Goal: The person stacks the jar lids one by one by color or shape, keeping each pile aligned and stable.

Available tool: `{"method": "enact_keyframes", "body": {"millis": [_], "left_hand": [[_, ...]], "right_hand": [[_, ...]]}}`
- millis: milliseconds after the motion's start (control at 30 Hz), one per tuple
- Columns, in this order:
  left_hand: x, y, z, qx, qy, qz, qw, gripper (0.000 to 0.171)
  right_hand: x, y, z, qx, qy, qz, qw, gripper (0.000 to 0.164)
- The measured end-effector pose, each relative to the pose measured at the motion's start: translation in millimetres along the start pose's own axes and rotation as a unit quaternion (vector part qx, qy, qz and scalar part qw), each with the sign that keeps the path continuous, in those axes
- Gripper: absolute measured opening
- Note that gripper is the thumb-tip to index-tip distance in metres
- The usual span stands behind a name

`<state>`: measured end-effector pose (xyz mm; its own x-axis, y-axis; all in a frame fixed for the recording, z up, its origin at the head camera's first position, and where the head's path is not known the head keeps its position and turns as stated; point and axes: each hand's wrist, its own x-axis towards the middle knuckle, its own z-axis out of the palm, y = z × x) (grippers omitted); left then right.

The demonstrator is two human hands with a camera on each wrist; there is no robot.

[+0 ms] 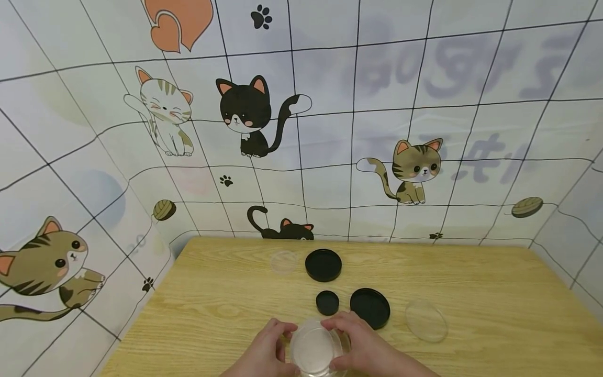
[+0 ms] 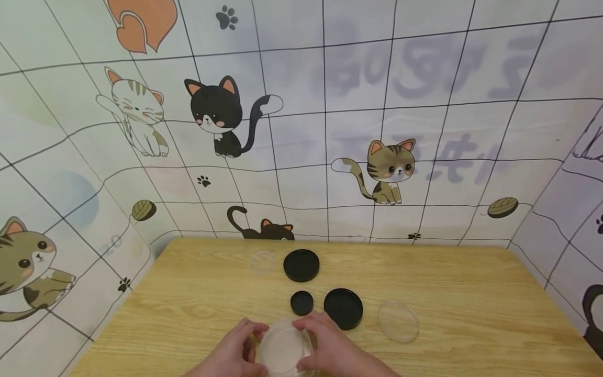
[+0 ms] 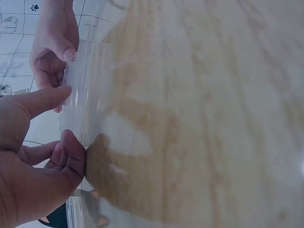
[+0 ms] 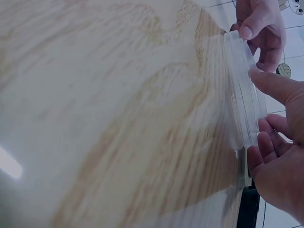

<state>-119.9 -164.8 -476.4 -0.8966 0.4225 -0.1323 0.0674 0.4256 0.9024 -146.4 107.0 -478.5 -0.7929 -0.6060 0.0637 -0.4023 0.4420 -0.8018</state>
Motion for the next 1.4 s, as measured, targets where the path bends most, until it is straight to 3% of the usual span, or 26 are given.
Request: {"method": "enact_keyframes", "body": {"millis": [133,500,867,1067,1167,1400], "left_hand": [[0.2,0.0,-1.3,-0.014,-0.005,-0.023,0.9996,0.066],[-0.2,4.1,-2.7,-0.019,-0.005,-0.022,0.9996,0.073],[2.5,9.5,-4.9,-0.035,-0.004,0.037,0.9987,0.081],[9.0,22.5,0.7,-0.020,0.017,0.046,0.9986,0.081],[13.6,31.0,3.9,-0.029,0.023,0.069,0.9970,0.080],[41.0,58.0,25.9,-0.033,0.021,0.127,0.9912,0.078]], "right_hand": [[-1.2,-0.7,0.6,-0.002,0.006,0.003,1.000,0.066],[-5.1,-0.8,-6.9,0.043,0.004,0.024,0.999,0.072],[-15.6,4.2,-23.8,0.052,0.040,0.013,0.998,0.070],[-24.0,8.1,-32.6,0.040,0.091,-0.010,0.995,0.072],[-27.5,8.0,-37.0,0.035,0.116,-0.025,0.992,0.072],[-43.9,13.4,-51.7,0.030,0.193,-0.018,0.981,0.071]]}}
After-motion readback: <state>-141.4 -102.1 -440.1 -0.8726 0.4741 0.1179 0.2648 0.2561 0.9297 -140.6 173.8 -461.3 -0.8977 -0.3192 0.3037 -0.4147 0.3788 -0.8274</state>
